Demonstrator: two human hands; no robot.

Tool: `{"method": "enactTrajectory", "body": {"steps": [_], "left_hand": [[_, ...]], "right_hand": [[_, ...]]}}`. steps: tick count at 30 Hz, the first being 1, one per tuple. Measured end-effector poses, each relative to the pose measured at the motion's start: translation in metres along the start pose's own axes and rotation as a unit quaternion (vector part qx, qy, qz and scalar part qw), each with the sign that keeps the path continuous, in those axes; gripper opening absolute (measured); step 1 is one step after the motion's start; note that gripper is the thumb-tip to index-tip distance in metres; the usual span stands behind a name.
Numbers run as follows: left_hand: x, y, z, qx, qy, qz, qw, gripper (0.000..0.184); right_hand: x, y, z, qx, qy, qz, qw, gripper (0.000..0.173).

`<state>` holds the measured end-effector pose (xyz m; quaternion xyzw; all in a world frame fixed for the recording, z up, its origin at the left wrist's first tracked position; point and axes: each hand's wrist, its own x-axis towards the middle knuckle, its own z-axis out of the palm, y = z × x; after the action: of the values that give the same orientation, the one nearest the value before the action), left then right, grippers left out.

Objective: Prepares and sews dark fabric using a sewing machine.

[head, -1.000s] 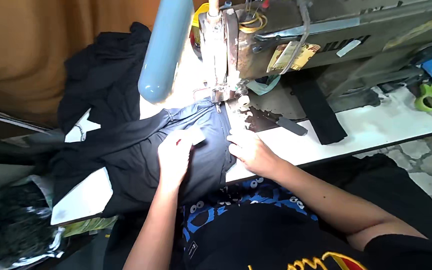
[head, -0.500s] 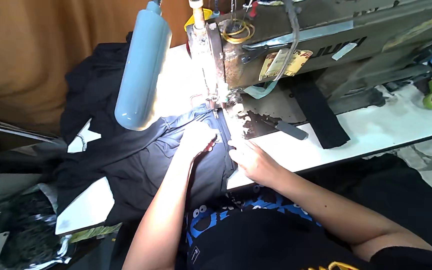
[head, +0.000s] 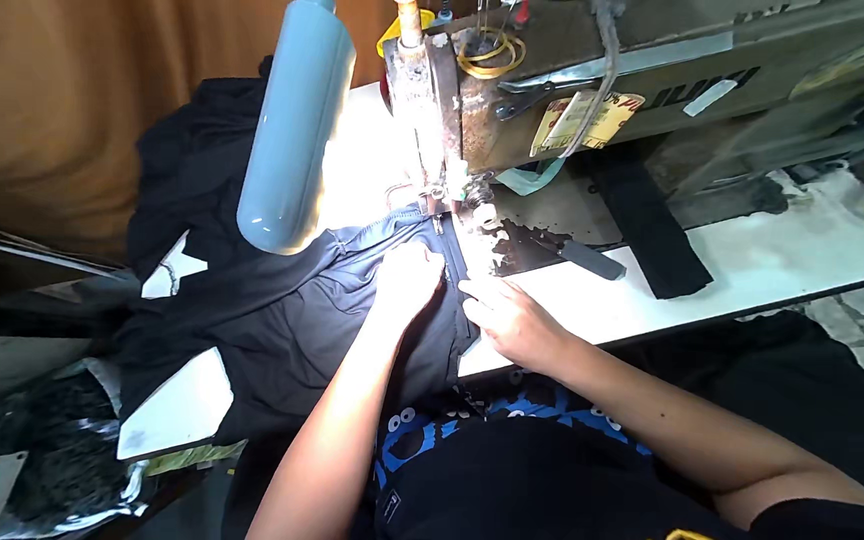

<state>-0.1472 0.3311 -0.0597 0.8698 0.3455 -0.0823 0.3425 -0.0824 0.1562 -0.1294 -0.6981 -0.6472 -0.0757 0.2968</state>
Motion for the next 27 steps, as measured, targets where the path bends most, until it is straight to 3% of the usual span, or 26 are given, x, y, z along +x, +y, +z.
{"method": "enactTrajectory", "body": {"steps": [4, 6, 9, 10, 12, 19, 24, 27], "left_hand": [[-0.008, 0.004, 0.006, 0.091, 0.047, 0.021, 0.994, 0.028], [-0.019, 0.009, 0.01, 0.158, 0.11, 0.049, 0.98, 0.029], [-0.016, -0.018, 0.028, 0.187, 0.231, 0.28, 0.913, 0.023], [-0.01, -0.028, 0.032, 0.186, 0.231, 0.347, 0.89, 0.031], [-0.004, -0.043, 0.038, 0.201, 0.189, 0.401, 0.873, 0.043], [-0.006, -0.055, 0.034, 0.229, 0.167, 0.41, 0.867, 0.045], [-0.015, -0.054, 0.025, 0.249, 0.071, 0.355, 0.898, 0.051], [-0.012, -0.053, 0.025, 0.243, 0.068, 0.35, 0.902, 0.051]], "right_hand": [[0.005, -0.002, -0.009, -0.007, -0.03, -0.022, 0.999, 0.014], [0.008, -0.003, -0.014, -0.016, -0.041, -0.043, 0.998, 0.016], [0.012, -0.002, -0.017, -0.017, -0.035, -0.077, 0.996, 0.018], [0.014, -0.002, -0.017, -0.021, -0.033, -0.084, 0.996, 0.017], [0.015, -0.003, -0.018, -0.031, -0.037, -0.084, 0.995, 0.017], [0.02, -0.009, -0.023, -0.042, -0.072, -0.072, 0.994, 0.015], [0.021, -0.012, -0.029, -0.033, -0.104, -0.052, 0.993, 0.016], [0.018, -0.006, -0.026, -0.043, -0.092, -0.069, 0.992, 0.016]]}}
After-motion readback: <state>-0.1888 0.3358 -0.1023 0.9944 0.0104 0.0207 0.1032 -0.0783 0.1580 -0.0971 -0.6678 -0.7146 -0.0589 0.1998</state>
